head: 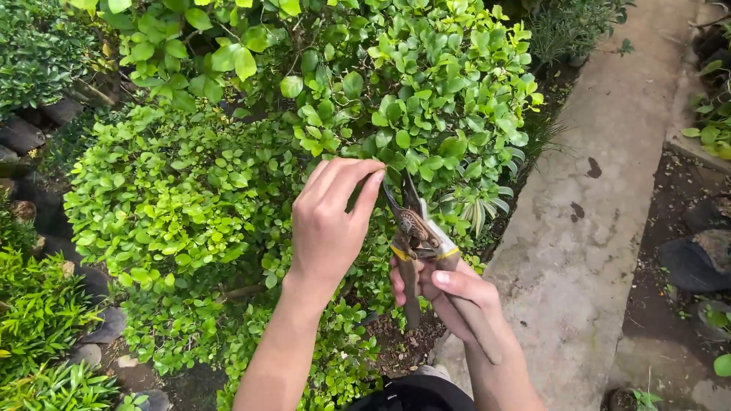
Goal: The person is walking through an outdoor nursery and using pruning shears to trim branches and leaves from several different potted plants.
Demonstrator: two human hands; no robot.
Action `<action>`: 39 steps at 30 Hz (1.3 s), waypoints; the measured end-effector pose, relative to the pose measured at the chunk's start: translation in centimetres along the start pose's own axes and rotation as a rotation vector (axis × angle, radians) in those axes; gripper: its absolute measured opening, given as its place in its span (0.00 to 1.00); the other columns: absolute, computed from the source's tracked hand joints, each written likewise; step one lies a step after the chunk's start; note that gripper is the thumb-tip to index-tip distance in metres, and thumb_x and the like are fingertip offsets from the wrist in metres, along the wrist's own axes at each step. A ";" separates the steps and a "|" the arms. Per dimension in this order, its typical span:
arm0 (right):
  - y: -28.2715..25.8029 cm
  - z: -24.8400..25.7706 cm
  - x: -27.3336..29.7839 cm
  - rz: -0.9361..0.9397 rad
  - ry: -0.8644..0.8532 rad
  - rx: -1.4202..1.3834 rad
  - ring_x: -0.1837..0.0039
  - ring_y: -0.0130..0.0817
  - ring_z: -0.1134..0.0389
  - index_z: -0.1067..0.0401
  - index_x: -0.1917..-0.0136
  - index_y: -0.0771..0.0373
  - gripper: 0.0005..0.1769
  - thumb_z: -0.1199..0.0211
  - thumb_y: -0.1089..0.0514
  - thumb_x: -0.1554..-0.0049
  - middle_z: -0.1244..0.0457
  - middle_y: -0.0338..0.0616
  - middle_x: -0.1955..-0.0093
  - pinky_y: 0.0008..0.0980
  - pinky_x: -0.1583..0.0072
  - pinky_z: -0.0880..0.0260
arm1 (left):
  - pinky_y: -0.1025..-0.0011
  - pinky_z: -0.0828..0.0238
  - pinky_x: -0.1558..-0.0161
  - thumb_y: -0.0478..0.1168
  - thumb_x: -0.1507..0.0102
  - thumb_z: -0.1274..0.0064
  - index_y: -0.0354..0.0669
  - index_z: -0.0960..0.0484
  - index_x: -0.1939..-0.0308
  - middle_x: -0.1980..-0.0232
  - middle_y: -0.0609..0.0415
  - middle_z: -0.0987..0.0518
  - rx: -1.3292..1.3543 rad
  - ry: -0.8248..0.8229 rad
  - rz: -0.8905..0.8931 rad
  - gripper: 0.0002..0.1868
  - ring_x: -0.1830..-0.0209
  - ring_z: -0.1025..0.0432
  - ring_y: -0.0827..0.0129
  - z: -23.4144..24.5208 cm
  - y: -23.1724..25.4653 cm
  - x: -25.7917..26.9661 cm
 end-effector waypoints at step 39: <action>1.4 1.1 3.2 -0.186 -0.044 0.155 0.60 0.29 0.36 0.30 0.45 0.70 0.29 0.26 0.50 0.53 0.35 0.44 0.60 0.26 0.58 0.40 | 0.68 0.22 0.50 0.26 0.39 0.37 0.33 0.18 0.59 0.60 0.46 0.17 0.140 0.207 0.191 0.07 0.58 0.22 0.62 2.4 -1.2 5.2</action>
Point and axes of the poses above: each hand's wrist, its own x-axis away from the middle knuckle, its own z-axis out of the back of the hand, y = z × x, the point moved 1 cm from there along -x, towards the middle knuckle
